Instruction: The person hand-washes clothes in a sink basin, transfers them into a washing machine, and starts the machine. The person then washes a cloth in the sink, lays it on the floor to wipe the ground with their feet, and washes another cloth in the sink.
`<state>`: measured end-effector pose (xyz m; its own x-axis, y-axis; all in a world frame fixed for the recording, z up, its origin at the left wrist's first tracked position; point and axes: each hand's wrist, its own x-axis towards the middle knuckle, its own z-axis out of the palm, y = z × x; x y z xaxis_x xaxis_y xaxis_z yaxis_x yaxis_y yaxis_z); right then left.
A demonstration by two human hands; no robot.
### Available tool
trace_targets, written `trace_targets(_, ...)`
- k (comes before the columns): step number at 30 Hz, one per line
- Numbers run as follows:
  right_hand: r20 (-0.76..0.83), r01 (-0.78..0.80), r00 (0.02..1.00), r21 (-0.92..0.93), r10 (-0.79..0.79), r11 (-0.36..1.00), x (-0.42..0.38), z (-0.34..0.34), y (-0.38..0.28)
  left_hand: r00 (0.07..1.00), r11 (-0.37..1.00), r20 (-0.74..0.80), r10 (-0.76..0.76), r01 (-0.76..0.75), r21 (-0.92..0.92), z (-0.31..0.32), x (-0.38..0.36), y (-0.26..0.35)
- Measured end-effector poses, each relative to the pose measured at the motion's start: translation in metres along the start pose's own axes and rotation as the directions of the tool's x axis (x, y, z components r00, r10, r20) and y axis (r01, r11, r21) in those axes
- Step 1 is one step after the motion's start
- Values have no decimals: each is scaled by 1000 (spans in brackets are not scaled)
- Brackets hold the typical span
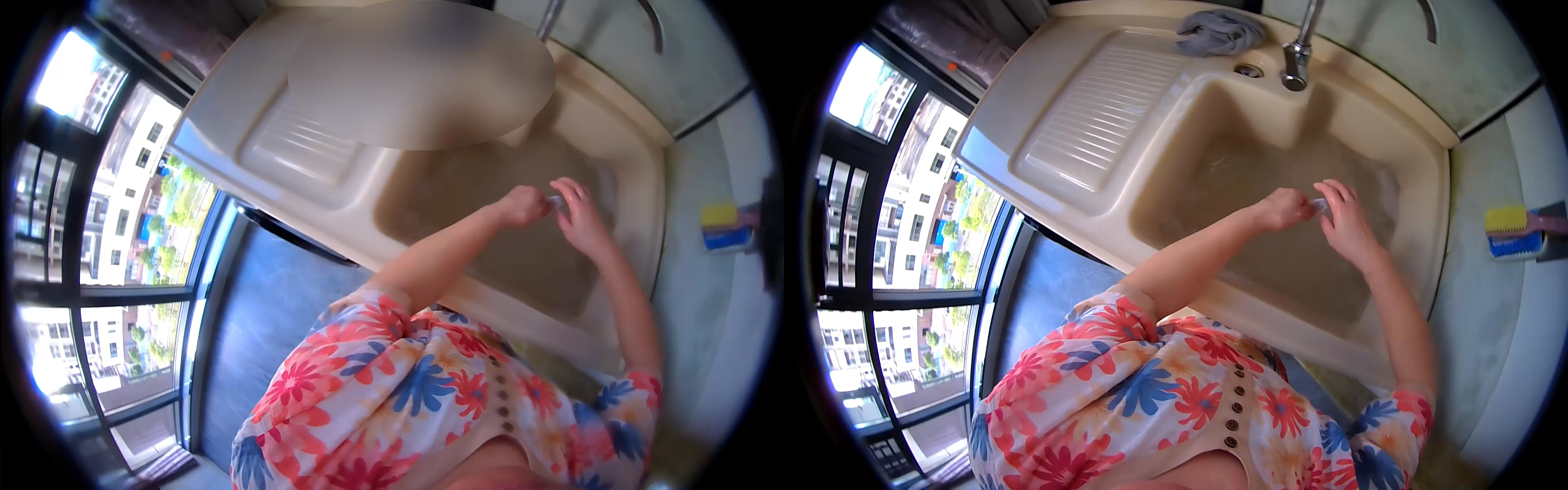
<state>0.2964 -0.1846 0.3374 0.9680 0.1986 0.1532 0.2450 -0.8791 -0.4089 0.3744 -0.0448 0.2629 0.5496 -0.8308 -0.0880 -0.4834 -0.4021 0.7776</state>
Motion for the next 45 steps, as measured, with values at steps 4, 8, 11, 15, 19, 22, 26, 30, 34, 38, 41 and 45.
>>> trace_targets(4, -154, 198, 954, -320, -257, 927, -15, -3, -15, 862, 162, 457, 218, 429, -888, -27, -13, 22)
trace_targets(8, -204, 205, 939, -320, -279, 925, -11, 3, 1, 882, 19, 373, 290, 384, -923, -21, -21, 39)
trace_targets(11, -111, 214, 950, -451, -292, 866, -2, -5, 6, 896, 104, 352, 270, 336, -936, -17, -14, 36)
trace_targets(15, 12, 208, 973, -481, -232, 851, -2, 13, 40, 966, 626, 257, -23, 214, -750, 0, -6, 38)
trace_targets(19, 4, 103, 994, -244, -105, 964, -6, 37, 58, 989, 999, -145, 36, -34, 19, 24, 4, 29)
trace_targets(22, 10, -49, 999, -105, 51, 993, -8, 47, 76, 981, 997, -178, -71, 74, 15, 2, -12, 49)
trace_targets(26, -168, 45, 984, -127, -66, 991, 10, 10, 16, 976, 886, -110, -187, 119, -448, -22, -23, 55)
trace_targets(30, -261, 180, 943, -128, -208, 975, 0, -7, -17, 925, 106, 288, 248, 270, -957, -17, -8, 37)
trace_targets(34, -270, -48, 960, 116, 78, 992, -24, 9, 38, 918, -12, 323, 231, 335, -942, -16, -20, 57)
trace_targets(38, -128, 162, 969, -317, -211, 935, -3, -1, 13, 972, 472, 227, 58, 174, -864, -17, -27, 53)
trace_targets(41, -31, 81, 995, -316, -95, 945, -11, 23, 29, 973, 968, -152, 174, -197, -152, 17, -10, 35)
trace_targets(45, 16, -179, 983, -68, 180, 981, -20, 45, 20, 1000, 986, 13, 18, -20, 165, 8, -25, 42)
